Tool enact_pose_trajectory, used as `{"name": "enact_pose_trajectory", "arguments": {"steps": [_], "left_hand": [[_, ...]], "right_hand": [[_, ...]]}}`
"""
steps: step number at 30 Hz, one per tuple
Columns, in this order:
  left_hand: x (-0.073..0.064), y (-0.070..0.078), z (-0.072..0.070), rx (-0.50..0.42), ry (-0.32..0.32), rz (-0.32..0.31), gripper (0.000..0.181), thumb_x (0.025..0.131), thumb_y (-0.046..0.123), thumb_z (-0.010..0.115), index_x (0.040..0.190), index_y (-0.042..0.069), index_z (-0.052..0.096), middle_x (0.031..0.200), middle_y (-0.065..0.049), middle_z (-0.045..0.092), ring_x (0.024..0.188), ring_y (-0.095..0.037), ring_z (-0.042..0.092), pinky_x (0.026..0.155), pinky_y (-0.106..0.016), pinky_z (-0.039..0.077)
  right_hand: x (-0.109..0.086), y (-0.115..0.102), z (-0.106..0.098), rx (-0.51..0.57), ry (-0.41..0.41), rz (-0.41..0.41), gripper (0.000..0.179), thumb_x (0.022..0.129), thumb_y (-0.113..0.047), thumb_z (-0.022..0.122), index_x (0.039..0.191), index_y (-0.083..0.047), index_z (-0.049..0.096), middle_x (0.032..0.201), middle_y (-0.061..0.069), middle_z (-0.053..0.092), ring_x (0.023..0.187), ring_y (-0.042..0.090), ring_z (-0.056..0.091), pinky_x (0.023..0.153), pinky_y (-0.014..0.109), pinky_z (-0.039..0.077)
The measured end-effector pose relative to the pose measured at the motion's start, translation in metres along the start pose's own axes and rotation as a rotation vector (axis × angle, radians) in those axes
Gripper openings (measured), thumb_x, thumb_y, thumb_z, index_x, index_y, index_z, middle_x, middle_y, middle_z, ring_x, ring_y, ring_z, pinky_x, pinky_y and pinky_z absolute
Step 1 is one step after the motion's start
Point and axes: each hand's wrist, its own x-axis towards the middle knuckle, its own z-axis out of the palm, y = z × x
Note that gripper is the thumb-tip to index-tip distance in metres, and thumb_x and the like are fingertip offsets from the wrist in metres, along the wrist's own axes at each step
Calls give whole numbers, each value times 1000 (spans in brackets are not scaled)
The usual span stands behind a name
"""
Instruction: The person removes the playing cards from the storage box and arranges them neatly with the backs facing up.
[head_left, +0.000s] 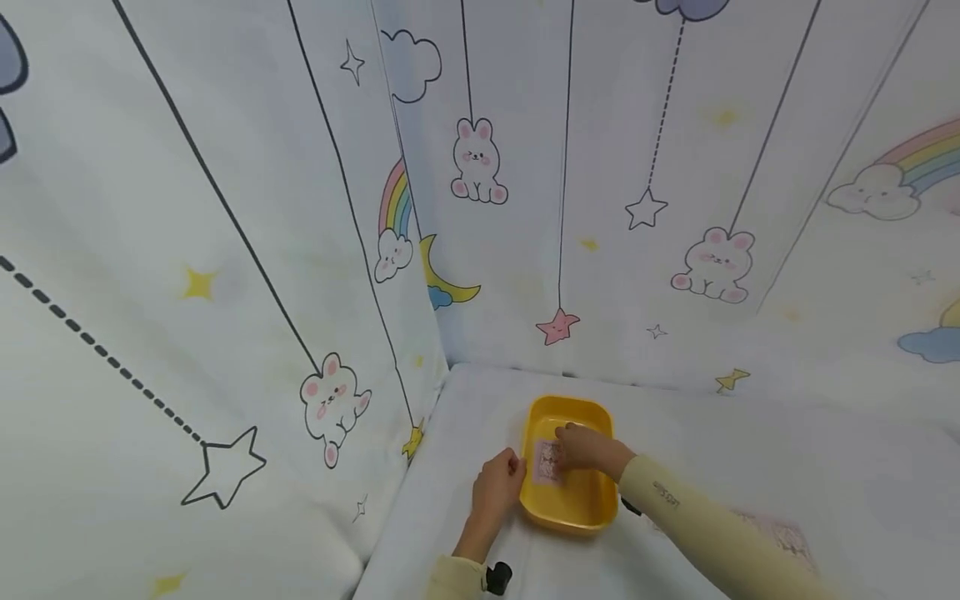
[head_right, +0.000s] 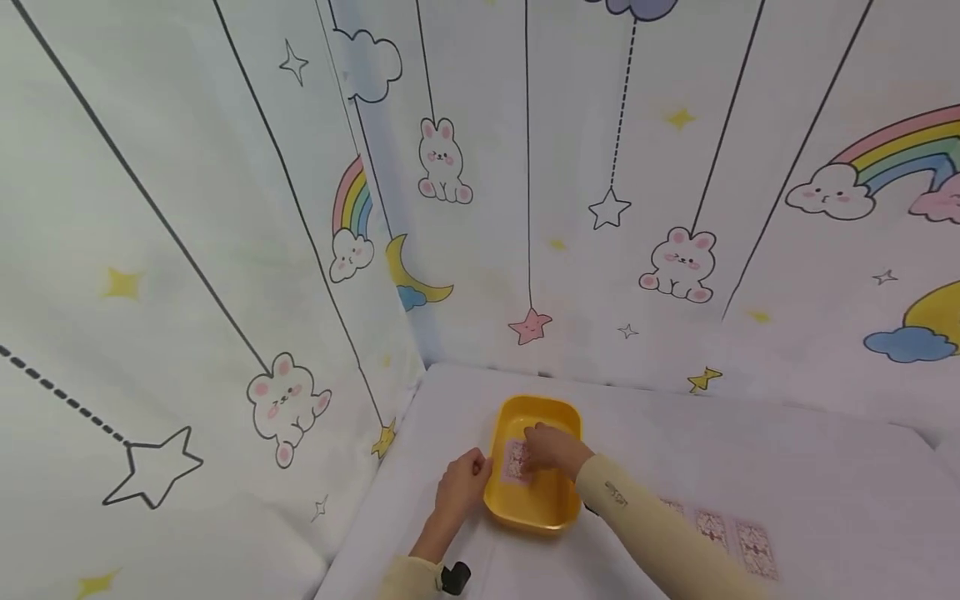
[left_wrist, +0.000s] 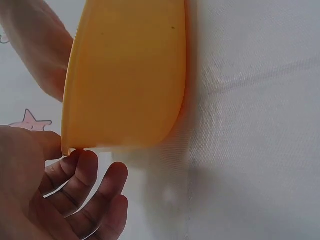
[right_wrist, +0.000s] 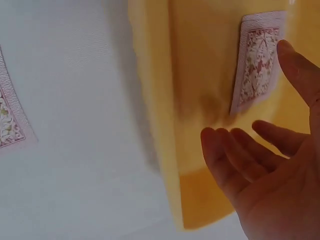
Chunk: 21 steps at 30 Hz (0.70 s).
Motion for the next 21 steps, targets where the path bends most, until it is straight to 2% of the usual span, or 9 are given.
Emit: {"name": "enact_pose_trajectory", "arguments": {"steps": [3, 5, 10, 14, 17, 21], "left_hand": [[-4, 4, 4, -6, 2, -10, 25, 98, 25, 64, 77, 17, 52, 65, 7, 45, 54, -7, 40, 50, -24, 30], [-4, 8, 4, -15, -8, -12, 25, 98, 26, 63, 78, 17, 52, 64, 7, 45, 54, -7, 40, 50, -24, 30], [1, 11, 4, -23, -14, -5, 25, 99, 28, 63, 78, 18, 53, 64, 9, 45, 54, -6, 40, 49, -23, 30], [2, 9, 4, -16, -2, -5, 25, 99, 28, 63, 78, 17, 53, 64, 9, 46, 54, -5, 40, 49, -23, 31], [2, 6, 4, -11, 1, -10, 25, 99, 28, 63, 77, 17, 53, 63, 9, 46, 53, -5, 40, 48, -23, 31], [1, 2, 4, -14, 0, -24, 25, 98, 27, 63, 77, 17, 54, 63, 9, 46, 53, -6, 40, 48, -23, 31]], "right_hand": [[6, 0, 12, -35, 11, 12, 76, 84, -28, 82, 140, 8, 46, 143, 32, 44, 129, 47, 50, 108, 55, 41], [7, -1, 17, -68, 32, 13, 79, 79, -27, 85, 139, 8, 46, 140, 32, 45, 125, 48, 50, 104, 55, 44], [12, 1, 17, -124, 73, 3, 83, 73, -25, 90, 135, 10, 47, 132, 32, 48, 117, 47, 52, 98, 54, 48], [17, 1, 17, -118, 82, -4, 88, 72, -25, 91, 137, 8, 42, 133, 33, 46, 121, 48, 49, 101, 55, 47], [19, 0, 18, -121, 104, -27, 80, 77, -21, 88, 135, 6, 39, 130, 31, 47, 114, 43, 51, 98, 53, 49], [22, -2, 17, -36, 119, -78, 56, 89, -7, 74, 131, 5, 39, 112, 24, 59, 86, 29, 58, 77, 40, 53]]}}
